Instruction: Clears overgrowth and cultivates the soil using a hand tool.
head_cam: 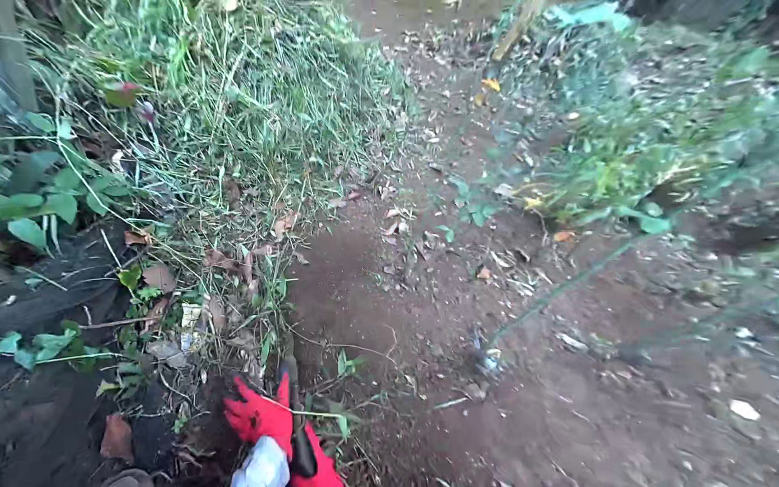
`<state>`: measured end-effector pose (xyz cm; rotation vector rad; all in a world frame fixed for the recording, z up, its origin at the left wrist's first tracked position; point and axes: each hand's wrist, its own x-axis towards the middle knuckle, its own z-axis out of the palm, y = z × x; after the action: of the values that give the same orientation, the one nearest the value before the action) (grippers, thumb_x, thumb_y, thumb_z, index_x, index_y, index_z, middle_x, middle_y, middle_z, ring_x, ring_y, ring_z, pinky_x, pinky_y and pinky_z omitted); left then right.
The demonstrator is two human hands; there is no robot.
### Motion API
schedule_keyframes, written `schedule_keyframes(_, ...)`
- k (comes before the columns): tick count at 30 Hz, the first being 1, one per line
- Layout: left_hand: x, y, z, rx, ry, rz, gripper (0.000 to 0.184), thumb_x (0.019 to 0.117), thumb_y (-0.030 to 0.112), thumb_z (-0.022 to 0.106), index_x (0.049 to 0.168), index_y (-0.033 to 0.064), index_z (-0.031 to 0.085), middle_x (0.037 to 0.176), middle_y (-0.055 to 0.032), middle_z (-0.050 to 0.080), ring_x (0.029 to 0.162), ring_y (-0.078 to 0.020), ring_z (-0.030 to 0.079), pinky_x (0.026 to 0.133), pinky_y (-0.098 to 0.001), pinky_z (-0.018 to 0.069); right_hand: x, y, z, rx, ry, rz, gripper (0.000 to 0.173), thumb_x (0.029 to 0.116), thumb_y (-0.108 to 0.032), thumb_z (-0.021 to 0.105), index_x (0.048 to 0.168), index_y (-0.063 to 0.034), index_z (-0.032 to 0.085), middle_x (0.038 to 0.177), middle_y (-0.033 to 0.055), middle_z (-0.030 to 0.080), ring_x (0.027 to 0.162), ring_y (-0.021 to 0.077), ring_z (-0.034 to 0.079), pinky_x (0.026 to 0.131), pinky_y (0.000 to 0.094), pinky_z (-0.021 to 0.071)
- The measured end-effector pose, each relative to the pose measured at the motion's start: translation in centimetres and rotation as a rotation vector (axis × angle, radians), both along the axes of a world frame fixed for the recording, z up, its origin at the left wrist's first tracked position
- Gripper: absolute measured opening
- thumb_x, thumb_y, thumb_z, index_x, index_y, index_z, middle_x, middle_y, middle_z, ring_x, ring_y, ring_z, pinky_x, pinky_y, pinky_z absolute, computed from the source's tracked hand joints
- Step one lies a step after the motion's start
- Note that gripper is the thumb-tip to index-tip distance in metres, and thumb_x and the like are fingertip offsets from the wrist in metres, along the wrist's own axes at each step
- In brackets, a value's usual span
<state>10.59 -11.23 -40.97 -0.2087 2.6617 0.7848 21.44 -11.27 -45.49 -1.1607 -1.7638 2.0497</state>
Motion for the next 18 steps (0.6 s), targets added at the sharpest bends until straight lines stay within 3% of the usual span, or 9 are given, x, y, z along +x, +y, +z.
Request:
schedule_keyframes(3, -2.2, 1.6, 2.4, 0.266, -0.140, 0.073, 0.098, 0.0937, 0.058, 0.066, 0.162, 0.0038, 0.021, 0.157, -0.0331, 0.036, 0.142, -0.0493, 0.041, 0.112, -0.0618, 0.0389, -2.1, 3.3, 4.3, 0.058, 0.028, 0.201, 0.048, 0.1079, -0.018, 0.043, 0.149, 0.0059, 0.042, 0.141, 0.0173, 0.059, 0.126, 0.0108, 0.059, 0.109, 0.0279, 0.0482)
schedule_keyframes(4, -3.1, 2.2, 3.5, 0.462, -0.171, 0.145, 0.092, 0.0960, 0.049, 0.068, 0.161, 0.0024, 0.022, 0.157, -0.0301, 0.039, 0.143, -0.0437, 0.043, 0.116, -0.0570, 0.0391, -1.4, 5.5, 7.8, 0.202, -0.144, 0.374, 0.055, 0.1065, -0.020, 0.051, 0.157, -0.0024, 0.037, 0.147, 0.0167, 0.056, 0.133, 0.0152, 0.056, 0.115, 0.0332, 0.0451)
schedule_keyframes(6, -6.1, 5.3, 6.4, 0.860, -0.180, 0.301, 0.082, 0.0979, 0.032, 0.071, 0.158, -0.0013, 0.027, 0.155, -0.0267, 0.042, 0.143, -0.0367, 0.044, 0.118, -0.0521, 0.0380, -3.1, 10.0, 17.5, 0.369, -0.546, 0.608, 0.078, 0.0990, -0.029, 0.065, 0.165, -0.0229, 0.024, 0.142, 0.0203, 0.059, 0.125, 0.0333, 0.063, 0.106, 0.0570, 0.0501)
schedule_keyframes(8, -12.0, 8.7, 13.7, 1.038, -0.211, 0.247, 0.069, 0.1022, 0.033, 0.064, 0.155, -0.0007, 0.034, 0.150, -0.0234, 0.050, 0.138, -0.0325, 0.050, 0.115, -0.0505, 0.0420, -8.8, 13.9, 27.5, 0.606, -0.672, 0.655, 0.079, 0.0998, -0.030, 0.063, 0.165, -0.0269, 0.020, 0.137, 0.0219, 0.062, 0.116, 0.0410, 0.066, 0.096, 0.0637, 0.0533)
schedule_keyframes(11, -26.1, 12.1, 25.8, 1.372, -0.241, -0.030, 0.046, 0.1065, 0.053, 0.040, 0.122, 0.0131, 0.058, 0.101, -0.0066, 0.067, 0.091, -0.0172, 0.066, 0.077, -0.0389, 0.0573, -18.3, 20.3, 39.3, 1.079, -0.639, 0.463, 0.075, 0.1032, -0.025, 0.057, 0.166, -0.0223, 0.016, 0.137, 0.0293, 0.059, 0.116, 0.0508, 0.062, 0.093, 0.0696, 0.0506)
schedule_keyframes(12, -31.0, 12.5, 30.7, 1.497, -0.224, -0.135, 0.051, 0.1053, 0.059, 0.035, 0.118, 0.0167, 0.059, 0.098, -0.0039, 0.068, 0.088, -0.0163, 0.067, 0.074, -0.0400, 0.0585, -21.0, 22.7, 43.0, 1.182, -0.587, 0.305, 0.076, 0.1020, -0.021, 0.057, 0.166, -0.0195, 0.017, 0.137, 0.0305, 0.058, 0.118, 0.0518, 0.061, 0.094, 0.0705, 0.0498)
schedule_keyframes(15, -38.2, 9.6, 42.5, 1.310, 0.131, -0.316, 0.055, 0.1091, 0.047, 0.036, 0.156, 0.0178, 0.036, 0.149, -0.0087, 0.051, 0.132, -0.0219, 0.054, 0.101, -0.0504, 0.0523, -24.2, 27.3, 52.5, 1.151, -0.357, -0.103, 0.072, 0.0982, -0.018, 0.058, 0.161, -0.0148, 0.023, 0.128, 0.0227, 0.063, 0.104, 0.0382, 0.069, 0.084, 0.0593, 0.0578)
schedule_keyframes(17, -38.3, 7.8, 42.5, 1.244, 0.342, -0.302, 0.060, 0.1057, 0.050, 0.047, 0.157, 0.0202, 0.038, 0.152, -0.0076, 0.050, 0.135, -0.0213, 0.054, 0.103, -0.0499, 0.0541, -22.6, 29.5, 54.0, 1.024, -0.173, -0.142, 0.072, 0.0975, -0.019, 0.060, 0.159, -0.0178, 0.023, 0.113, 0.0139, 0.065, 0.080, 0.0252, 0.070, 0.068, 0.0477, 0.0620)
schedule_keyframes(18, -36.1, 6.8, 41.2, 1.217, 0.376, -0.302, 0.063, 0.1039, 0.051, 0.052, 0.158, 0.0213, 0.037, 0.154, -0.0062, 0.050, 0.136, -0.0192, 0.054, 0.104, -0.0467, 0.0535, -21.0, 30.2, 53.7, 1.007, -0.162, -0.102, 0.072, 0.0982, -0.019, 0.061, 0.160, -0.0172, 0.023, 0.115, 0.0160, 0.064, 0.082, 0.0268, 0.070, 0.069, 0.0498, 0.0615)
